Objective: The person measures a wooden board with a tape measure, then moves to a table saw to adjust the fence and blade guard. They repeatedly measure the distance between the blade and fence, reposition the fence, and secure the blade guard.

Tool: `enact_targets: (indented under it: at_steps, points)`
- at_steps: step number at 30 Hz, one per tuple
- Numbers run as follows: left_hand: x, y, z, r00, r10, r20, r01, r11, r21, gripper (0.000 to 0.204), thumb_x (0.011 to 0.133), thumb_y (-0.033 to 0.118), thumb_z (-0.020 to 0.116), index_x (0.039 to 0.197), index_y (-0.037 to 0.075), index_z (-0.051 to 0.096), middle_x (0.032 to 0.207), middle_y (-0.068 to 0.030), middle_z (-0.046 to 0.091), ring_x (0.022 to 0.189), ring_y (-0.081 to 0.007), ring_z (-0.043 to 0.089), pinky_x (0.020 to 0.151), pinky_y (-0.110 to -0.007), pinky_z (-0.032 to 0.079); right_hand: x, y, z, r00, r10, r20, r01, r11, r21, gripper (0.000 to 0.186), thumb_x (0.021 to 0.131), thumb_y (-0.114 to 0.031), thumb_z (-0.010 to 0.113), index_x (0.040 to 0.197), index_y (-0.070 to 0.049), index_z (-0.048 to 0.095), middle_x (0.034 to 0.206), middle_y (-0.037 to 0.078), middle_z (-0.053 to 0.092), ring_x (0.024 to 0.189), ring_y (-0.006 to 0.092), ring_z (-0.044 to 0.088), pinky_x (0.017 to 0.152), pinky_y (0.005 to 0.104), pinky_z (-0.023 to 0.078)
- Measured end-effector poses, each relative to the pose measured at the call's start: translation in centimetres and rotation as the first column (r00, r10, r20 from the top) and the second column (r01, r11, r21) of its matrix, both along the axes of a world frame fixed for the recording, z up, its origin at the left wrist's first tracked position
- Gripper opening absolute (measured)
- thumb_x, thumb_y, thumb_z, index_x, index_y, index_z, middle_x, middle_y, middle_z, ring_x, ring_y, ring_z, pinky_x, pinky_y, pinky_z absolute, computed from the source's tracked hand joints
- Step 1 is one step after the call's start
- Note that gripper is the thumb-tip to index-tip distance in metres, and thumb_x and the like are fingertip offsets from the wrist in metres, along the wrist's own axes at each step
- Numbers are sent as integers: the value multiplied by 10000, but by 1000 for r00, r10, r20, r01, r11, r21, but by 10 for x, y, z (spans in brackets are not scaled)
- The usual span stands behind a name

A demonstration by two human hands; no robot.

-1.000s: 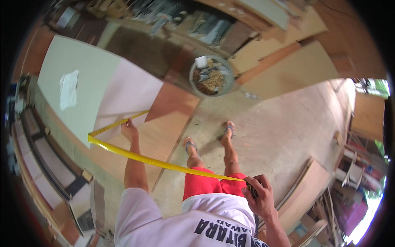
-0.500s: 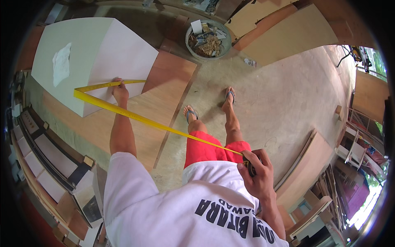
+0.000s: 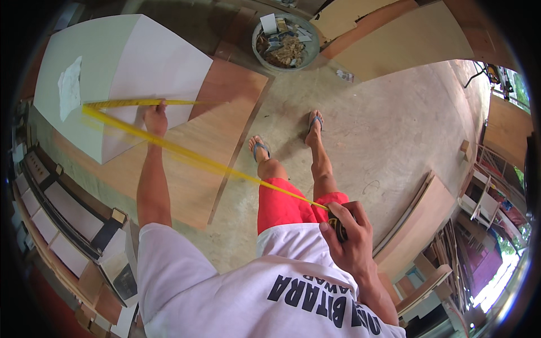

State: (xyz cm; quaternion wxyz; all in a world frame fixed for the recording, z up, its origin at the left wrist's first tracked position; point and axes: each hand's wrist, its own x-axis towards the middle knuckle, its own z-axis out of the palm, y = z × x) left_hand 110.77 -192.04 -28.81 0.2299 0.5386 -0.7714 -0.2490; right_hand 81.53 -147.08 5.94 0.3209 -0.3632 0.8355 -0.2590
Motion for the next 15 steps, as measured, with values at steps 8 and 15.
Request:
enact_targets:
  at_steps: [8, 15]
  points:
    - [-46, 106, 57, 989, -124, -82, 135, 979, 150, 258, 1059, 173, 546, 1264, 29, 603, 967, -227, 687, 870, -372, 670, 772, -415, 514, -40, 91, 10, 934, -315, -169, 325, 945, 32, 284, 885, -190, 724, 1136, -60, 701, 944, 145, 598, 861, 313, 617, 782, 399, 513]
    - [-108, 206, 130, 765, -607, 218, 547, 789, 279, 217, 905, -31, 490, 1010, -34, 680, 927, -241, 695, 883, -440, 669, 764, -457, 523, -96, 259, 53, 930, -172, -326, 274, 914, 299, 303, 914, -375, 711, 1136, -168, 712, 946, 104, 609, 929, 309, 598, 810, 431, 515]
